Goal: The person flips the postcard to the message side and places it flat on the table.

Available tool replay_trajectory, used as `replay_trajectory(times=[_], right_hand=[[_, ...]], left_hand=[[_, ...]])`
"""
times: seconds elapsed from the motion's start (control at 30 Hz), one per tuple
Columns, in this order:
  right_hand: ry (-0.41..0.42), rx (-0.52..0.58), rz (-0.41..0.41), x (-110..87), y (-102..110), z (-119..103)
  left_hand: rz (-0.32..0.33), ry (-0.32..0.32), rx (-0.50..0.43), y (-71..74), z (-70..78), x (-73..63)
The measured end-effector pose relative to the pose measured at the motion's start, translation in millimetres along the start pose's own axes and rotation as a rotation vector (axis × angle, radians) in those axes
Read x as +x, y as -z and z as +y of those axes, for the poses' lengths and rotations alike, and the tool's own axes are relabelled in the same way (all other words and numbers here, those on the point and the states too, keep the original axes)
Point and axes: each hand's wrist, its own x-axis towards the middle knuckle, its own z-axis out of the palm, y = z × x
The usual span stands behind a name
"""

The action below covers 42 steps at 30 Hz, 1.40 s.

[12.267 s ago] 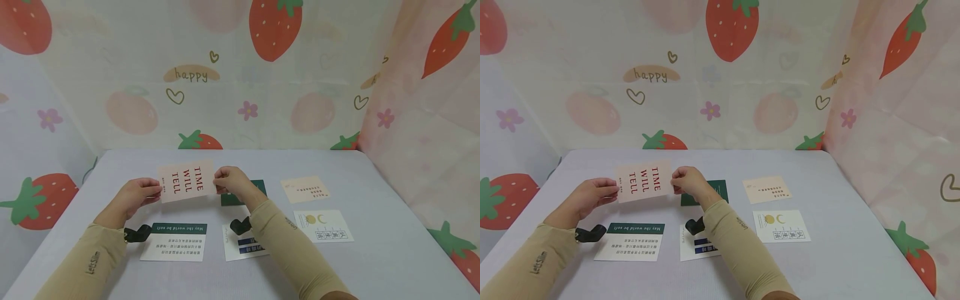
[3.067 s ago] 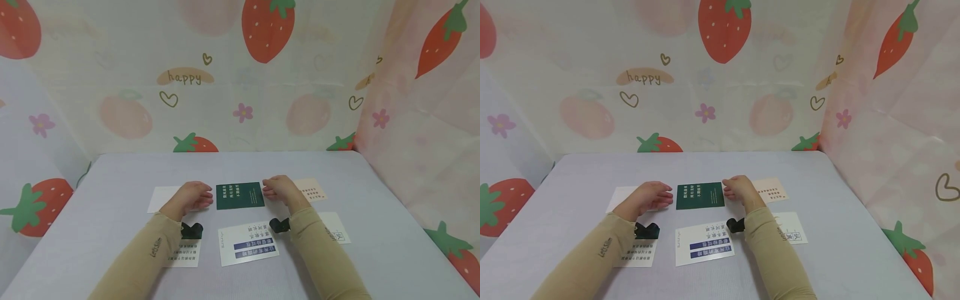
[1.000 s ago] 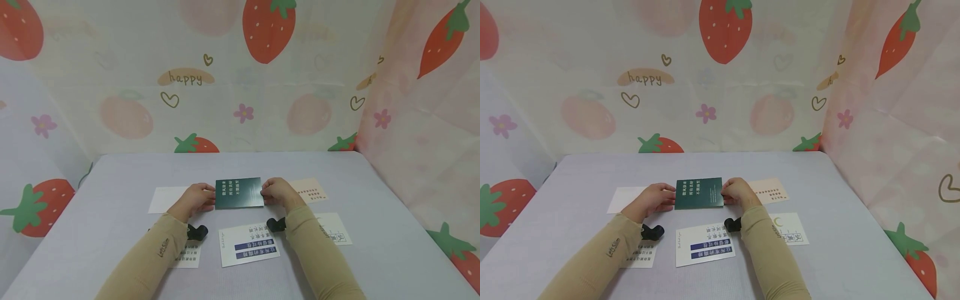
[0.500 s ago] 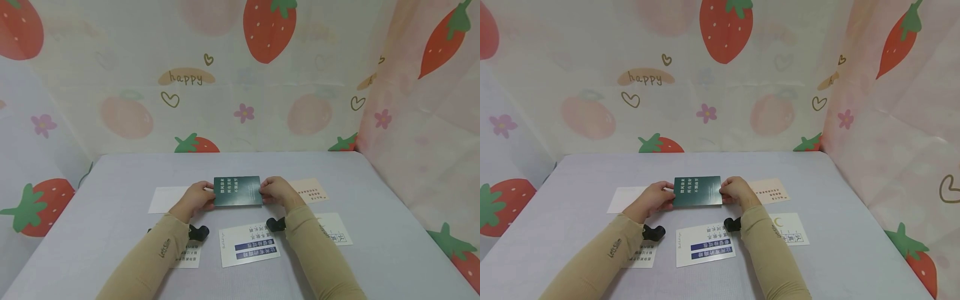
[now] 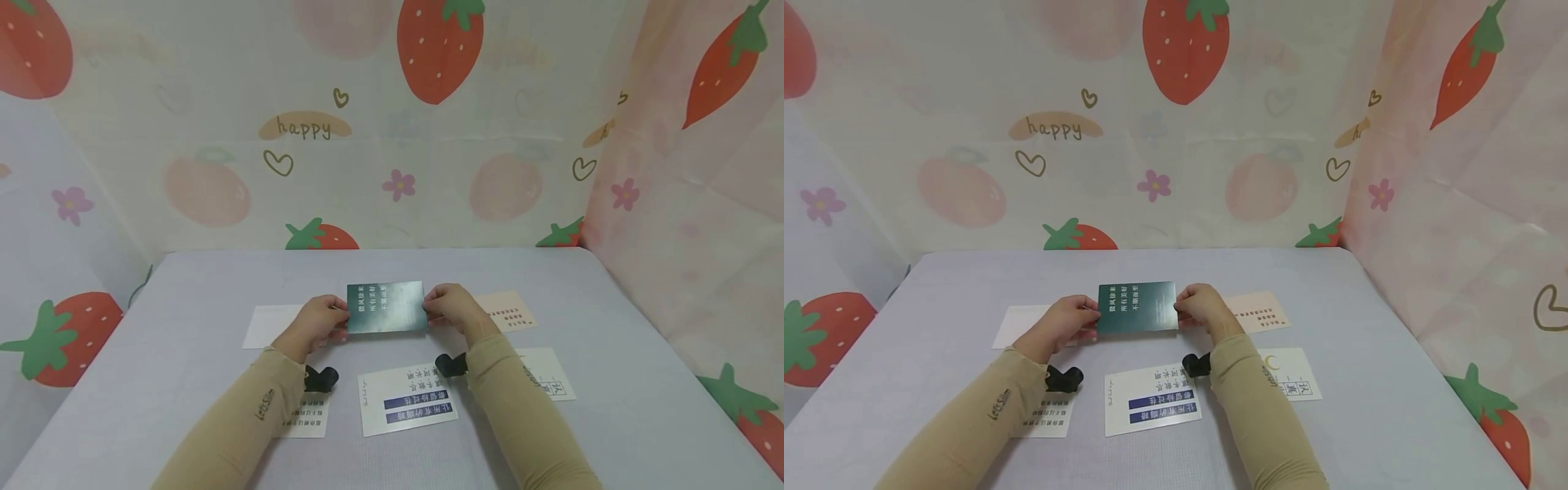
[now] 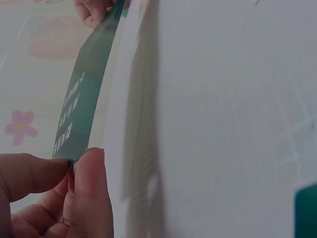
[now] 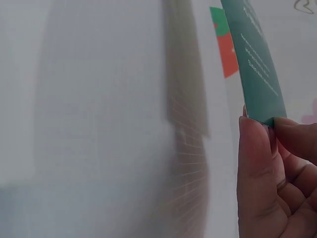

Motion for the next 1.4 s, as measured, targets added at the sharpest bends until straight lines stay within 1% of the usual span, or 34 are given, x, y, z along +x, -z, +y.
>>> replay_trajectory(times=[0.43, 0.73, 0.9, 1.13, 1.3, 1.4], right_hand=[[0.013, 0.009, 0.003, -4.3, 3, -3], [0.029, -0.027, 0.049, -5.4, 4, -6], [0.029, -0.011, 0.048, -6.3, 6, -7], [0.03, -0.005, 0.052, -9.6, 9, -9], [0.027, 0.02, 0.029, -9.7, 11, -9], [0.044, 0.045, 0.0, -10.1, 13, -7]], left_hand=[[-0.014, -0.037, -0.005, 4.1, 0.8, 0.2], [-0.019, -0.034, -0.007, 6.7, 3.9, -1.7], [-0.018, -0.037, -0.012, 7.7, 4.5, -1.1], [-0.021, -0.034, -0.045, 9.7, 4.5, -0.2], [-0.033, -0.05, -0.056, 12.9, 4.5, -2.2], [-0.032, -0.045, -0.061, 14.9, 4.1, -2.8]])
